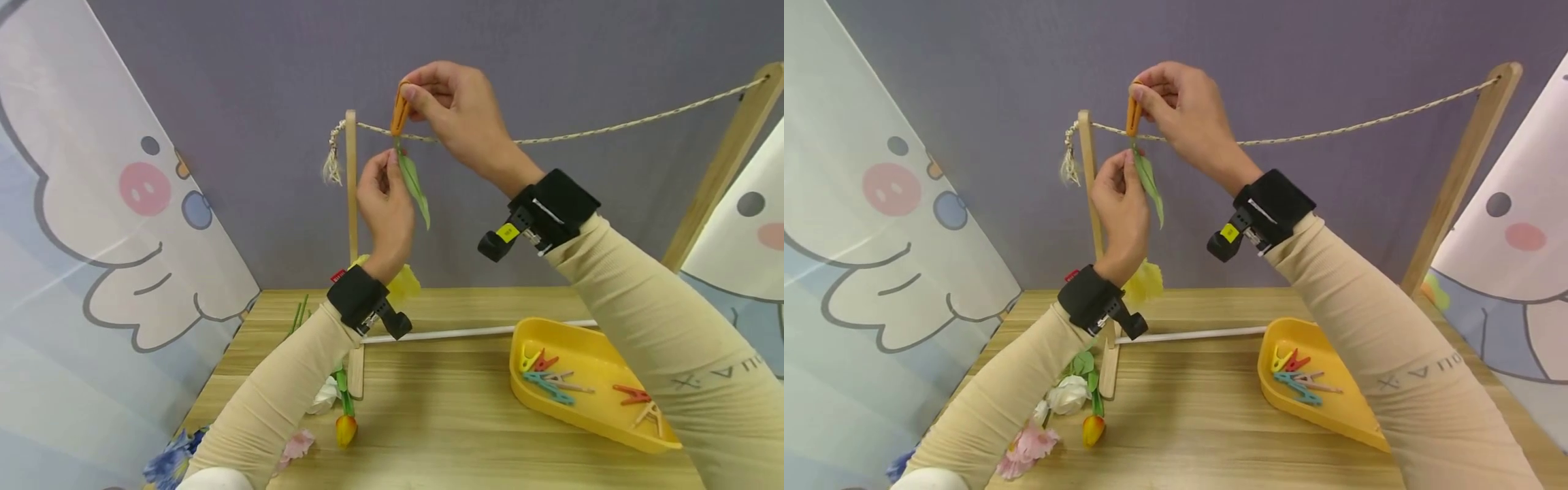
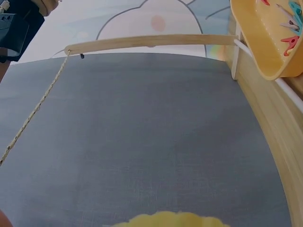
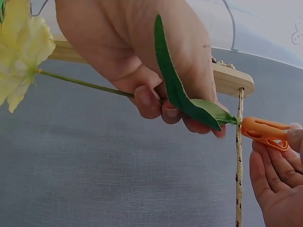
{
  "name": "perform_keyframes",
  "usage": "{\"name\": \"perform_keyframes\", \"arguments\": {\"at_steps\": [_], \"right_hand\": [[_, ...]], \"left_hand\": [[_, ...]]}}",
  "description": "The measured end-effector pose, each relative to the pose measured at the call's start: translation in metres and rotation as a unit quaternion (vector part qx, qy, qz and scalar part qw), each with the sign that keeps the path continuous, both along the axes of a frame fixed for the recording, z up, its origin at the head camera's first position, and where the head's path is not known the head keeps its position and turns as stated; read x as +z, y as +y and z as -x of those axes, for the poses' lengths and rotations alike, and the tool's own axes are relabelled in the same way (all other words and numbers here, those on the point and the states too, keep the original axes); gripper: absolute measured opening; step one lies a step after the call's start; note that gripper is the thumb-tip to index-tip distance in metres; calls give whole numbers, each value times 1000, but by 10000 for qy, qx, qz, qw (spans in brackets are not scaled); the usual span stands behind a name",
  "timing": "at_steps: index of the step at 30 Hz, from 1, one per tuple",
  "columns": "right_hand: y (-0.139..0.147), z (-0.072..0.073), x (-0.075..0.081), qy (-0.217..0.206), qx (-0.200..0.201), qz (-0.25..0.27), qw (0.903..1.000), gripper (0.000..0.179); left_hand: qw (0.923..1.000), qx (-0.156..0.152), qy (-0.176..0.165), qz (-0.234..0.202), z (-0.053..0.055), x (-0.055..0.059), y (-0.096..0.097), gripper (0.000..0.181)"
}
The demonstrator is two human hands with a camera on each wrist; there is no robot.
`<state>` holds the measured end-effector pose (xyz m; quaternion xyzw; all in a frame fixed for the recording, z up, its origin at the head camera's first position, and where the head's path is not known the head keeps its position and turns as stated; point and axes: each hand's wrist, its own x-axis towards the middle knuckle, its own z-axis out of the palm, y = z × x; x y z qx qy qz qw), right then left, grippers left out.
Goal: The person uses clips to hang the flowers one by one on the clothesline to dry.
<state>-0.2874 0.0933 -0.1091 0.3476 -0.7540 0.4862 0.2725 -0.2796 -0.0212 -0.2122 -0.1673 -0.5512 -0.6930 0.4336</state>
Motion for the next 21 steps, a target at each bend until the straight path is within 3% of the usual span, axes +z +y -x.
{"name": "perform_keyframes", "arguments": {"at_steps": [9,16,21], "right_hand": [[-1,4,1,-217,94,-12,9997,25],[-4,7,1,-486,117,-166,9986,28],[-4,6,-2,-619,343,-108,9974,29]], "left_hand": [[9999,-3,-116,101,5,4,-4,25],[9998,7,-80,172,8,1,-7,25],[9997,-61,-34,242,6,-3,-11,25]]}}
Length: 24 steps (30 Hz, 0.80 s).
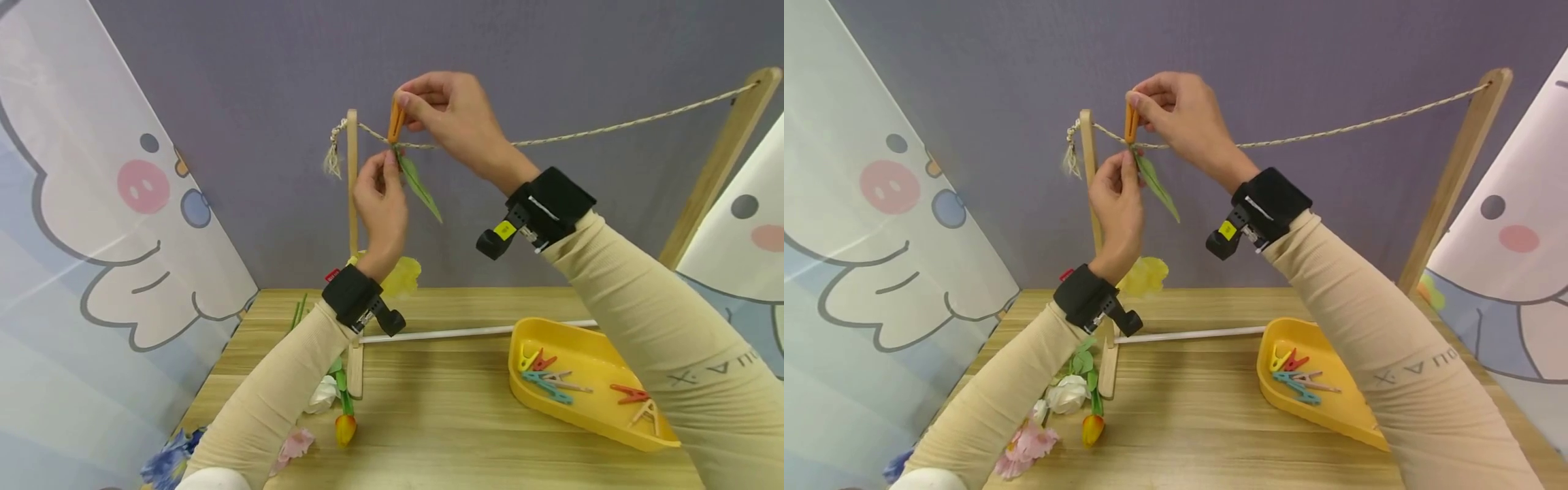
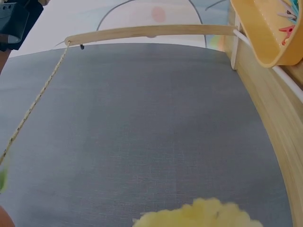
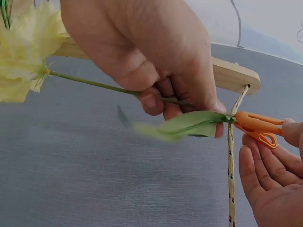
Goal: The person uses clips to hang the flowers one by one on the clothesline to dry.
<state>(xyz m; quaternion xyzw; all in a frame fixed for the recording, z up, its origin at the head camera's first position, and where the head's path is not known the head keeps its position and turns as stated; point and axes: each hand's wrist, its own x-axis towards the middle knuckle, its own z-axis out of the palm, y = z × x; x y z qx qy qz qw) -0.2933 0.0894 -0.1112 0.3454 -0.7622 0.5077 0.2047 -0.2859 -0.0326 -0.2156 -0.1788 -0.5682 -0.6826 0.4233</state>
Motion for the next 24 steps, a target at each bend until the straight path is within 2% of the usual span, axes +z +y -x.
{"name": "perform_keyframes", "arguments": {"at_steps": [3,5,7,9,11,13,16,18,20,22,24], "right_hand": [[0,-1,-2,-55,231,215,9995,28],[2,-1,-4,-105,396,392,9984,28],[4,-2,-5,-103,485,496,9975,30],[9,-5,-8,-145,531,599,9967,35],[14,-8,-12,-41,410,582,9975,40],[20,-11,-17,148,213,581,9980,43],[27,-30,-21,615,-191,600,9961,41],[33,-39,-25,904,-345,702,9928,38],[42,-48,-30,1215,-394,769,9888,35],[55,-47,-39,1581,-286,764,9841,33],[67,-51,-48,1847,-164,721,9800,33]], "left_hand": [[9998,-168,27,90,-5,-2,-3,26],[9993,-343,-19,171,-11,-3,-4,29],[9986,-392,-10,365,-18,-4,-5,35],[9972,-324,49,677,-25,-7,-6,42],[9946,-157,154,1015,-32,-9,-6,47],[9899,-5,421,1353,-37,-13,-8,51],[9803,163,905,1745,-48,-19,-14,53],[9722,267,1253,1959,-57,-24,-20,52],[9671,286,1439,2078,-67,-29,-28,50],[9657,162,1528,2091,-76,-37,-39,47],[9678,16,1495,2026,-83,-49,-54,43]]}}
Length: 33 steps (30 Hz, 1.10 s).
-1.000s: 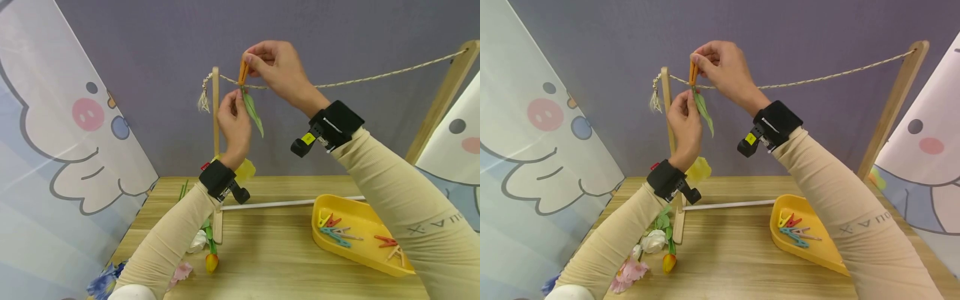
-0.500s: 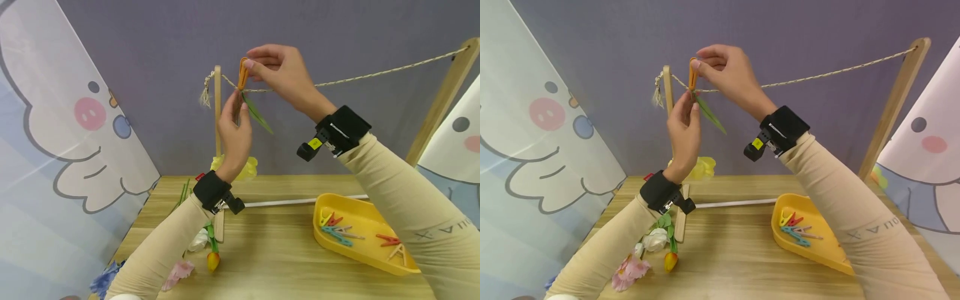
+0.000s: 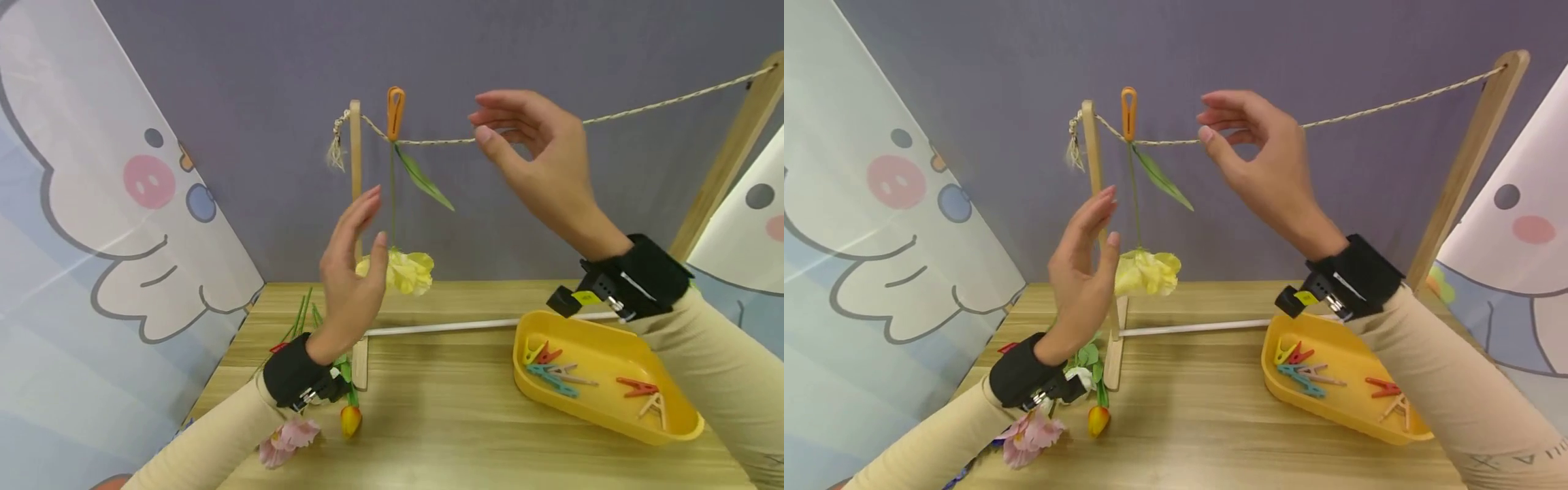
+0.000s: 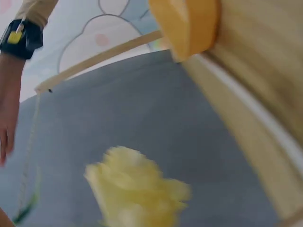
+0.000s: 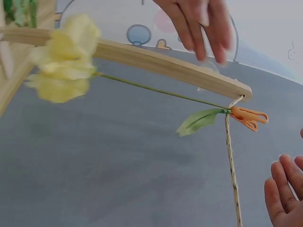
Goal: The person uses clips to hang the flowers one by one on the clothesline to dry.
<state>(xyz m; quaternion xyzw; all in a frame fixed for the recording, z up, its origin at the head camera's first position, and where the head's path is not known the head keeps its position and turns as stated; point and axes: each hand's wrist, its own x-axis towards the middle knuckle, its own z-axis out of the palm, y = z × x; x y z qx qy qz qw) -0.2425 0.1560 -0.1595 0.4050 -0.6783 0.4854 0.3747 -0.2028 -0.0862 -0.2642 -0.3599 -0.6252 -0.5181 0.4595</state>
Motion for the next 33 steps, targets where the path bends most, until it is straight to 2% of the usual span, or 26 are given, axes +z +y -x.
{"name": "perform_keyframes", "arguments": {"at_steps": [3,5,6,8,10,12,16,18,20,23,25,30,32,33], "right_hand": [[18,-10,-14,163,48,-73,9998,33],[28,-19,-24,35,-40,-43,10000,34],[34,-23,-29,-35,-137,-74,9999,34],[43,-33,-38,-196,-341,-134,9991,35],[52,-41,-48,-353,-535,-221,9977,36],[61,-48,-58,-516,-750,-358,9952,37],[79,-54,-83,-828,-1147,-646,9878,38],[89,-55,-96,-964,-1341,-800,9830,38],[100,-57,-109,-1129,-1577,-969,9762,38],[113,-58,-127,-1394,-1882,-1239,9643,37],[120,-59,-138,-1571,-2087,-1410,9549,35],[138,-63,-161,-1819,-2420,-1535,9406,26],[145,-63,-169,-1808,-2504,-1646,9368,24],[149,-63,-173,-1777,-2527,-1739,9351,24]], "left_hand": [[9991,-56,-407,-98,-5,-21,-27,39],[9957,142,-910,-118,-7,-34,-49,36],[9919,243,-1245,-111,-8,-39,-61,35],[9791,483,-1968,-148,-7,-49,-82,33],[9617,686,-2643,-220,-6,-57,-103,32],[9402,898,-3280,-218,-6,-65,-121,31],[8865,1424,-4388,358,-10,-80,-152,34],[8564,1631,-4833,798,-13,-88,-165,36],[8332,1758,-5120,1130,-15,-97,-177,38],[8086,1930,-5319,1613,-17,-111,-195,39],[7967,2009,-5383,1877,-18,-119,-206,39],[7562,1970,-5698,2544,-18,-130,-226,42],[7454,1904,-5782,2716,-16,-132,-231,43],[7433,1880,-5801,2752,-16,-133,-233,42]]}}
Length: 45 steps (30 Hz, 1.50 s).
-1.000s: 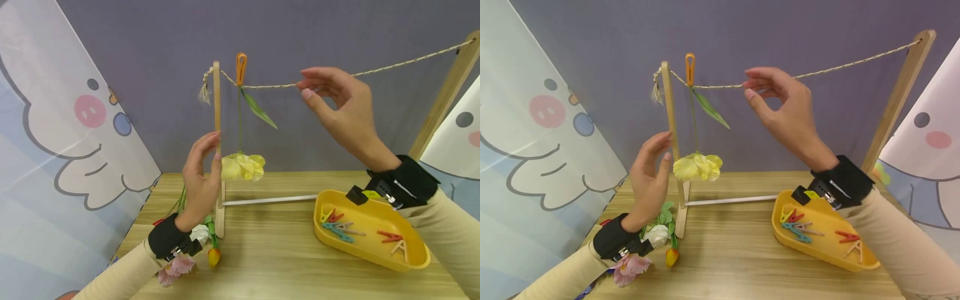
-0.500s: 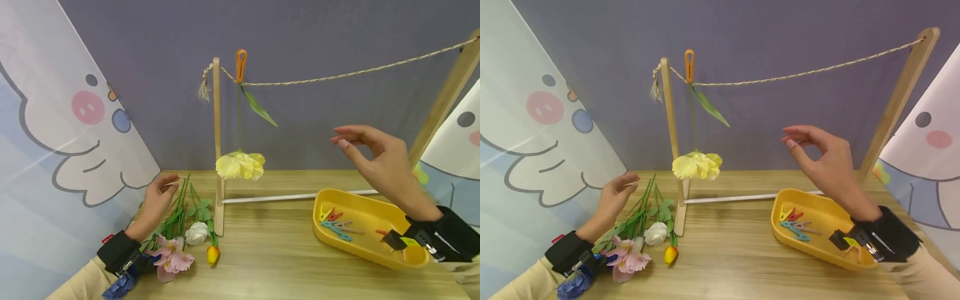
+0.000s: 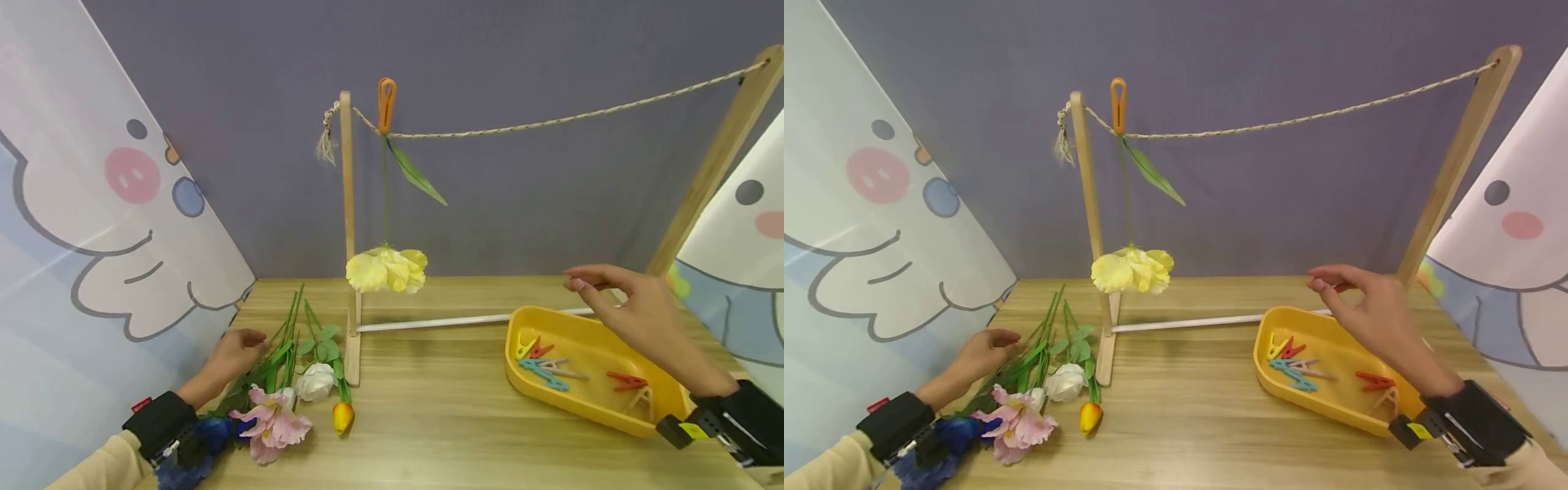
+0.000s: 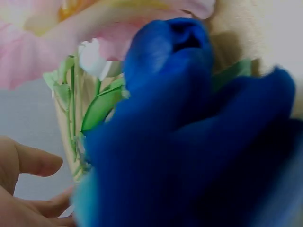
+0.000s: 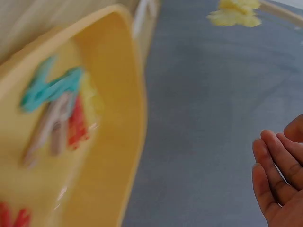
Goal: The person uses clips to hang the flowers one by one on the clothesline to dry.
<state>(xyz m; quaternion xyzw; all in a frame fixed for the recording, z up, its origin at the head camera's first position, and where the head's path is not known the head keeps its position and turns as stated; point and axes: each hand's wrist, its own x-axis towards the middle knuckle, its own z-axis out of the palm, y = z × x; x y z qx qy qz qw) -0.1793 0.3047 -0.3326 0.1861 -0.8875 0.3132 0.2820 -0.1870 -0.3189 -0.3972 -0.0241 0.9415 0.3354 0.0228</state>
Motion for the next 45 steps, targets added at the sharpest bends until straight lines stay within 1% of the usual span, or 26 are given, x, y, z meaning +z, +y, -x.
{"name": "perform_keyframes", "arguments": {"at_steps": [2,5,9,12,16,18,19,21,24,25,28,30,33,36,40,45], "right_hand": [[6,0,-8,-9,-28,-267,9996,24],[12,0,-20,-177,-46,-610,9980,23],[16,1,-37,-472,21,-1190,9918,23],[19,2,-49,-510,320,-1528,9864,25],[20,6,-61,-397,750,-1714,9815,26],[20,7,-64,-464,837,-1811,9788,24],[20,6,-65,-613,827,-1867,9770,23],[20,5,-66,-1063,779,-1950,9719,21],[21,3,-67,-1736,655,-2074,9605,21],[21,3,-68,-1890,638,-2098,9572,23],[24,3,-71,-2097,674,-2188,9506,28],[25,3,-74,-2202,712,-2217,9473,33],[28,2,-79,-2272,791,-2239,9445,37],[28,1,-83,-2223,790,-2218,9461,37],[28,1,-86,-2022,787,-2257,9497,36],[28,1,-90,-1812,923,-2368,9501,34]], "left_hand": [[10000,-64,-11,38,1,-1,-2,41],[9998,-113,61,134,0,-3,-3,39],[9995,-153,149,230,0,-9,-5,38],[9992,-180,293,198,3,-15,-8,38],[9979,-237,485,370,8,-21,-14,32],[9974,-265,494,448,9,-23,-17,27],[9972,-286,485,495,10,-24,-19,25],[9972,-290,435,530,11,-25,-21,21],[9967,-291,452,611,12,-27,-24,17],[9963,-294,474,655,12,-28,-24,16],[9962,-314,532,615,10,-29,-24,14],[9971,-299,475,523,9,-29,-23,14],[9982,-241,375,397,6,-27,-20,16],[9987,-191,310,368,5,-26,-18,17],[9986,-150,308,412,5,-25,-18,18],[9986,-122,260,448,5,-28,-19,19]]}}
